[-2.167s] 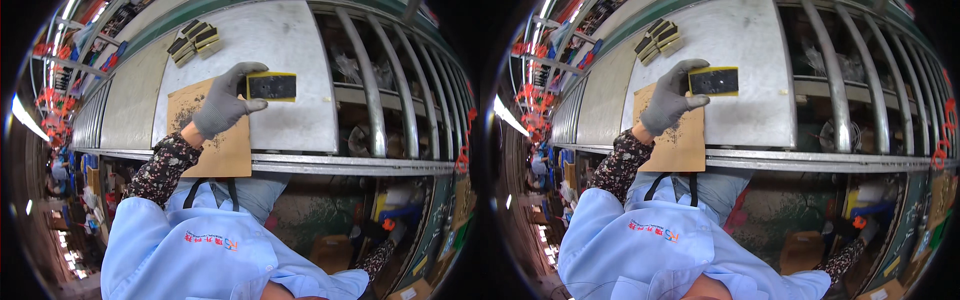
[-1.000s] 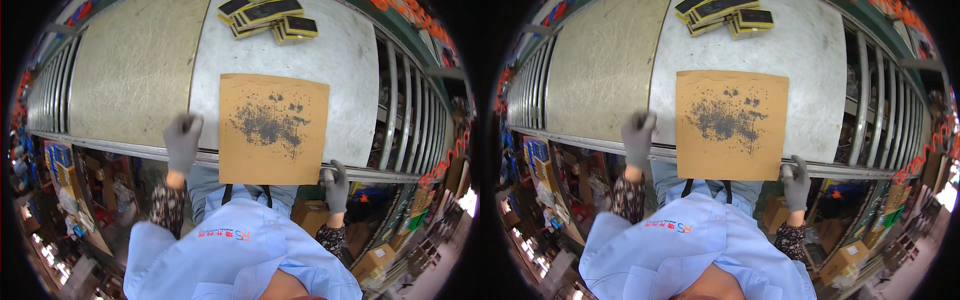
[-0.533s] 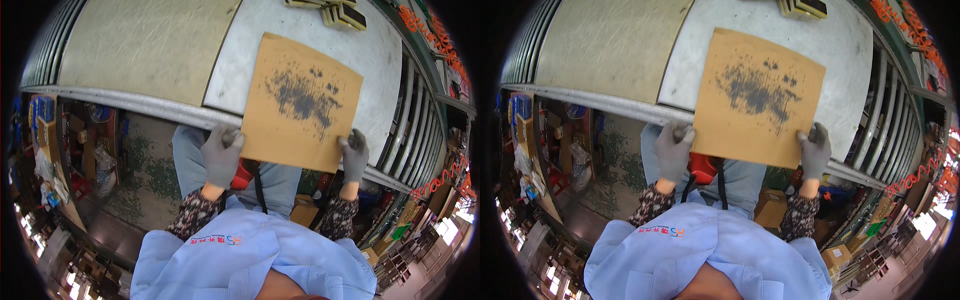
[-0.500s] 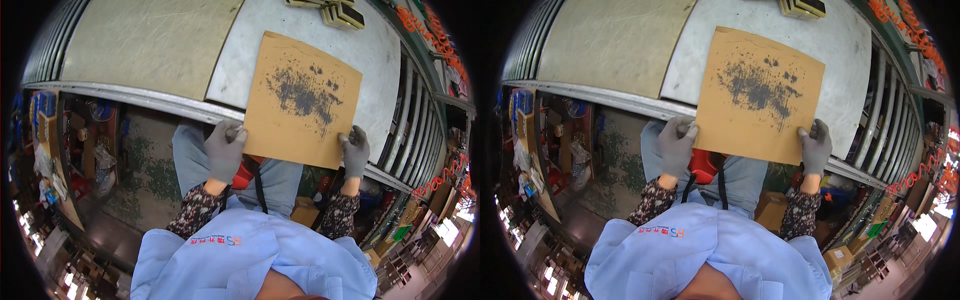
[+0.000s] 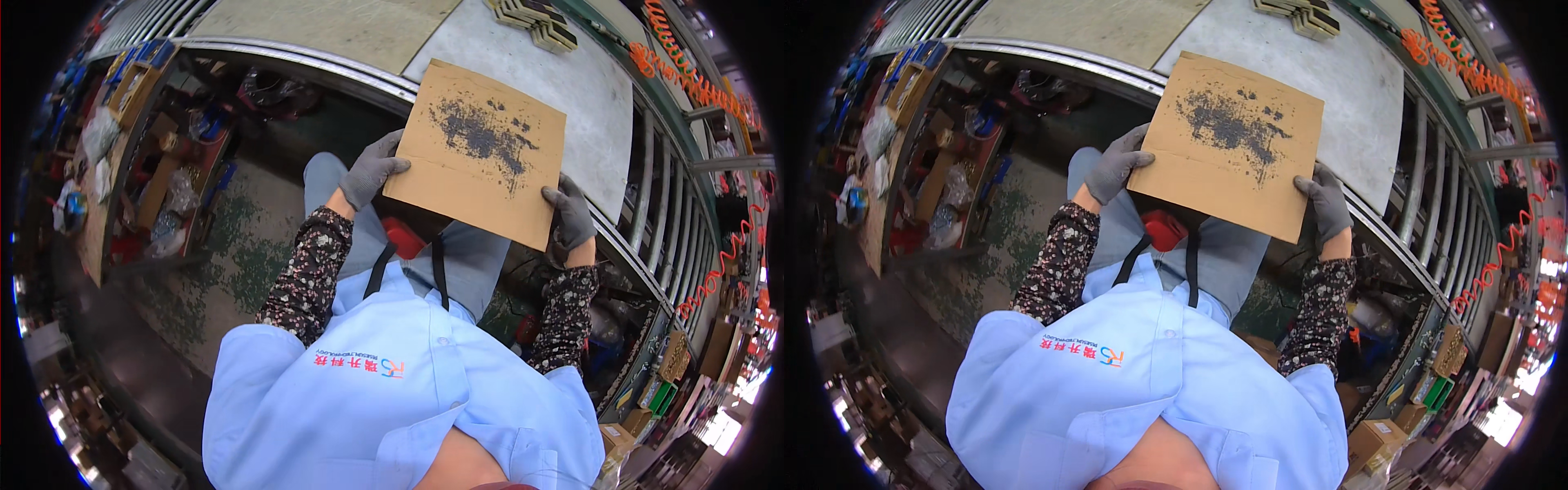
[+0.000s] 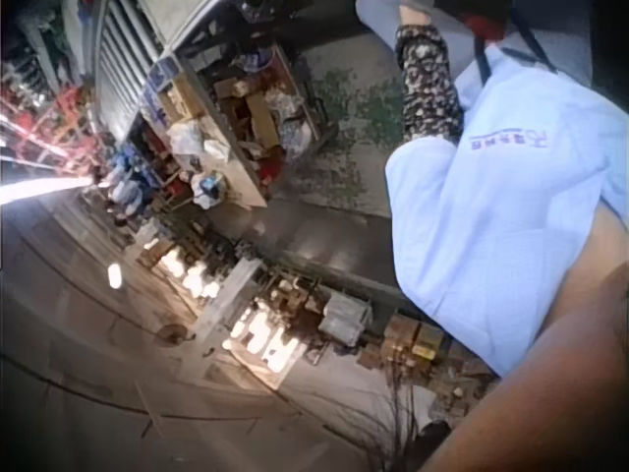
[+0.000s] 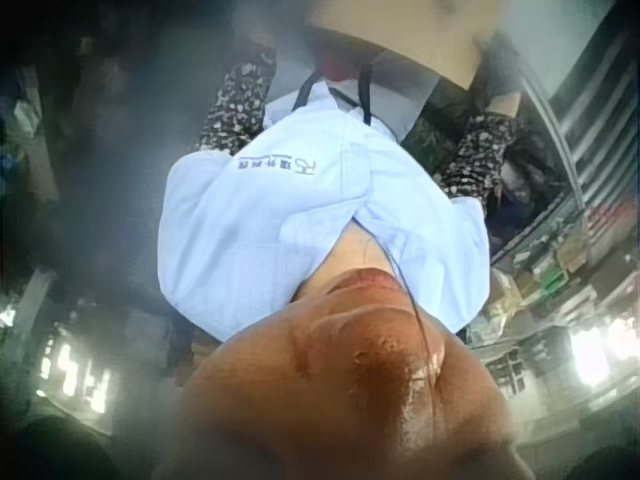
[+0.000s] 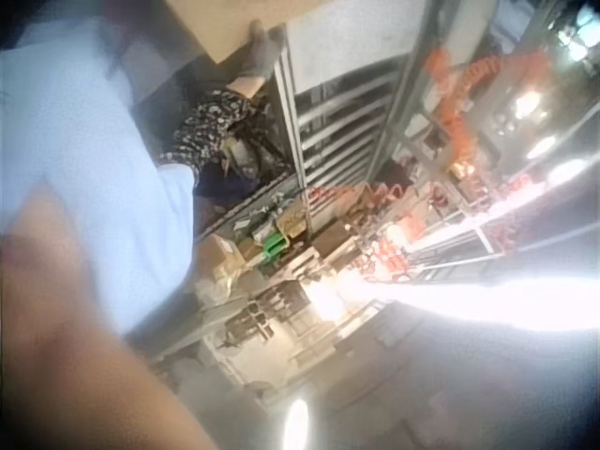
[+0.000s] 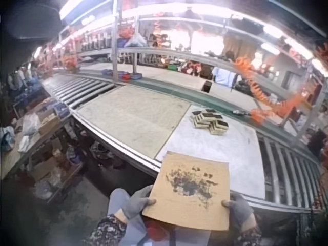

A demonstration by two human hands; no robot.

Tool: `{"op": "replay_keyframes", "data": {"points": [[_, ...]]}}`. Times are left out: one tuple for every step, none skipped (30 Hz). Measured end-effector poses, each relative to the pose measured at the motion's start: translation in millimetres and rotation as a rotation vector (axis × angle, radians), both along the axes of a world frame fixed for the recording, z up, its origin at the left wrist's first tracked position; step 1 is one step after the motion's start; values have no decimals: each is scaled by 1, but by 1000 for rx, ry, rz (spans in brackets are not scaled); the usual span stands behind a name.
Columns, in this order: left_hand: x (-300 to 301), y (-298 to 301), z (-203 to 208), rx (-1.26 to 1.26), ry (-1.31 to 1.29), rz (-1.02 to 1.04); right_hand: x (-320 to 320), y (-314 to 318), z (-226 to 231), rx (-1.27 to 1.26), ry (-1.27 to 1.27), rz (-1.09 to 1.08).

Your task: Drill holes into small plastic electronic components using a power drill at an assembly workstation.

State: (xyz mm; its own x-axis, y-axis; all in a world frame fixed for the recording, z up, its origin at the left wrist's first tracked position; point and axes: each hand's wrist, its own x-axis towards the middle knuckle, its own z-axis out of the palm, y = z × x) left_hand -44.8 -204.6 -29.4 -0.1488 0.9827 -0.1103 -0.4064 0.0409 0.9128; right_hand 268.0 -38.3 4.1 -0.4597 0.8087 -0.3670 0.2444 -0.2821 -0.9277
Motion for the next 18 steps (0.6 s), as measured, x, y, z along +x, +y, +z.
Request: {"op": "replay_keyframes", "data": {"points": [[1,-8,-4,3,2,18,2,-9,-1,-47,141,36],[-1,-17,-7,32,-19,7,2,-15,-2,-25,178,104],[-4,-28,-10,60,-41,0,1,-25,-3,-22,180,134],[-7,-41,-8,69,-39,31,-5,-38,-2,-104,212,150],[-7,-54,-1,79,-43,21,-10,-48,0,-189,237,166],[-7,-68,3,88,-47,14,-17,-57,-1,-188,229,201],[-9,-85,5,94,-52,52,-23,-67,-3,-201,233,247],[-8,-99,4,90,-37,77,-25,-70,-6,-210,227,292],[-6,-113,2,83,-25,104,-30,-72,-8,-210,222,347],[-3,-131,10,63,-43,158,-39,-81,-5,-213,215,384],[-5,-150,13,22,-1,204,-50,-88,-2,-214,209,420],[-7,-169,14,-21,37,250,-62,-91,-6,-243,197,481],[-10,-190,16,-50,69,335,-74,-94,-12,-274,186,540],[-10,-207,20,-83,92,414,-84,-96,-20,-287,126,566],[-11,-222,23,-78,58,462,-95,-96,-26,-247,-5,641],[0,-236,26,-84,11,529,-107,-104,-20,-325,11,681],[-4,-251,27,-94,-9,555,-130,-119,-16,-398,48,700],[-9,-261,23,-134,17,598,-143,-124,-27,-422,85,717]]}}
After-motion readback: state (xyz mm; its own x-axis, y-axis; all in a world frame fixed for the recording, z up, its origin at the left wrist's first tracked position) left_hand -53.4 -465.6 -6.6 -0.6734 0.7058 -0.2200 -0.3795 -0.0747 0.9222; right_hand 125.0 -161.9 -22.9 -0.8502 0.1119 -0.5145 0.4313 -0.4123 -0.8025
